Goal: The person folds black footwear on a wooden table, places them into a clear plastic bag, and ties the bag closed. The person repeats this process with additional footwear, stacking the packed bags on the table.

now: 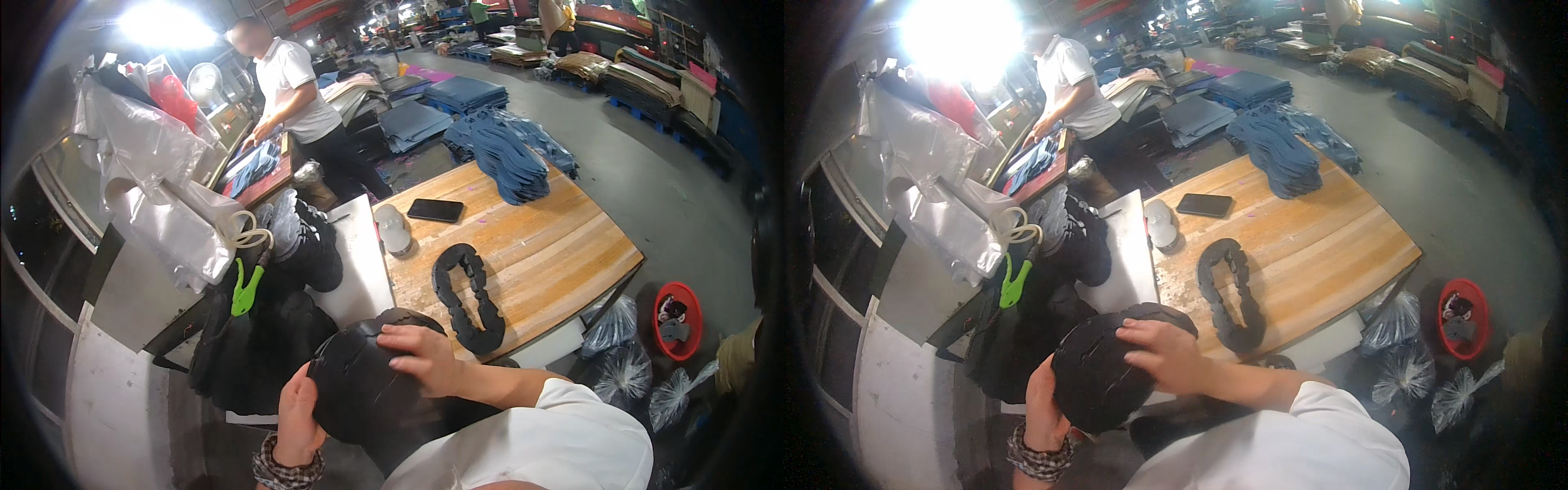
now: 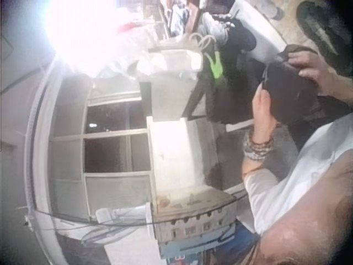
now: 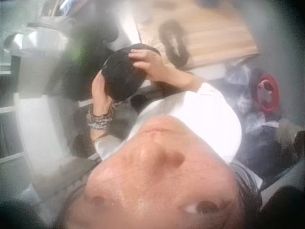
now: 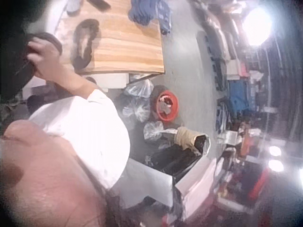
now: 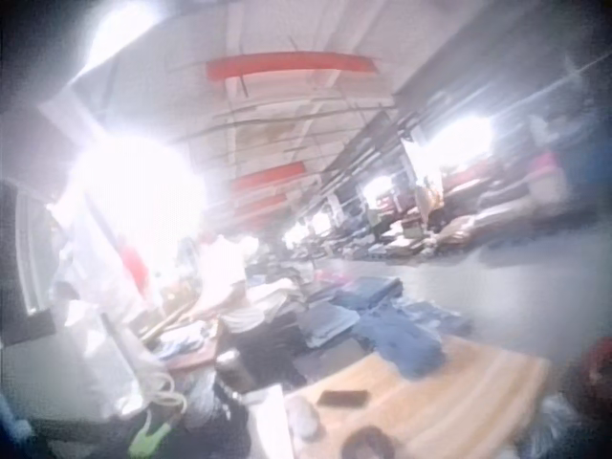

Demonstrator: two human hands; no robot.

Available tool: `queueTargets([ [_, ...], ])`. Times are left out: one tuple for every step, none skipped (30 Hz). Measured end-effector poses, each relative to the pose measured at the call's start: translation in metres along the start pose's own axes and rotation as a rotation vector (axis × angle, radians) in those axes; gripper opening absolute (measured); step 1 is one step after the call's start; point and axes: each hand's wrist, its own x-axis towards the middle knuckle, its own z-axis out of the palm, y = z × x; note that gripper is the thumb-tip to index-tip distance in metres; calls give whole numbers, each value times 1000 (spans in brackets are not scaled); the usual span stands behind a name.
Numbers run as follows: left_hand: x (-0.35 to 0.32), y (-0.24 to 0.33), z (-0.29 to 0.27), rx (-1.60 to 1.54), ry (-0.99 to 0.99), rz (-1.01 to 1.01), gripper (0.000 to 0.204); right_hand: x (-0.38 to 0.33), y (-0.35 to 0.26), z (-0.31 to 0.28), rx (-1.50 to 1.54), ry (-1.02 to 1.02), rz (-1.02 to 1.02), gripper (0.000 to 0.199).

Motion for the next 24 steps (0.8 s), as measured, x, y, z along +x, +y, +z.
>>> queueTargets([
  [1,-8,-3,-92,-82,27,44,-3,1,-1,164,88,89,46],
  [4,-16,-5,-179,-157,59,45,-6,-1,-7,343,84,238,54],
  [12,-25,-8,-280,-285,136,46,-7,-2,-8,206,93,338,58],
  [29,-42,-7,96,-43,327,52,-7,-4,-9,92,150,386,62],
  [42,-61,-4,278,160,416,60,-6,-4,-9,386,188,616,60],
  [51,-82,-1,226,97,486,62,-5,-5,-7,692,255,761,59],
  [61,-97,-3,170,29,559,64,-5,-2,-8,791,231,814,64],
  [66,-109,-9,223,39,541,64,-5,1,-5,766,152,756,65],
  [70,-121,-14,271,43,520,65,-7,5,-4,748,117,720,66],
  [75,-132,-18,320,40,495,65,-11,10,-3,736,103,667,67],
  [80,-141,-22,462,78,625,61,-16,15,-3,689,62,674,67],
  [83,-151,-23,462,160,714,62,-23,20,-2,815,69,743,70],
  [86,-162,-22,451,219,802,62,-29,25,-1,713,40,773,71],
  [89,-172,-18,444,297,802,63,-36,29,0,615,8,789,72],
  [91,-179,-15,528,358,855,64,-43,31,2,527,-64,791,71],
  [96,-184,-11,576,359,908,63,-49,35,4,405,-43,760,70],
  [102,-189,-6,602,394,817,63,-54,34,13,364,48,799,62],
  [110,-193,0,580,358,798,62,-57,34,19,125,73,808,57],
  [120,-197,9,653,375,758,62,-60,32,28,371,109,976,54],
  [129,-199,17,730,317,847,61,-64,29,35,288,166,958,57],
  [140,-202,26,749,260,883,61,-60,33,42,180,234,921,51],
  [152,-203,35,759,211,898,60,-63,33,43,197,265,918,56],
  [162,-206,44,760,154,906,60,-63,33,45,313,272,857,62],
  [171,-210,54,769,108,909,59,-64,31,45,189,283,836,57],
])
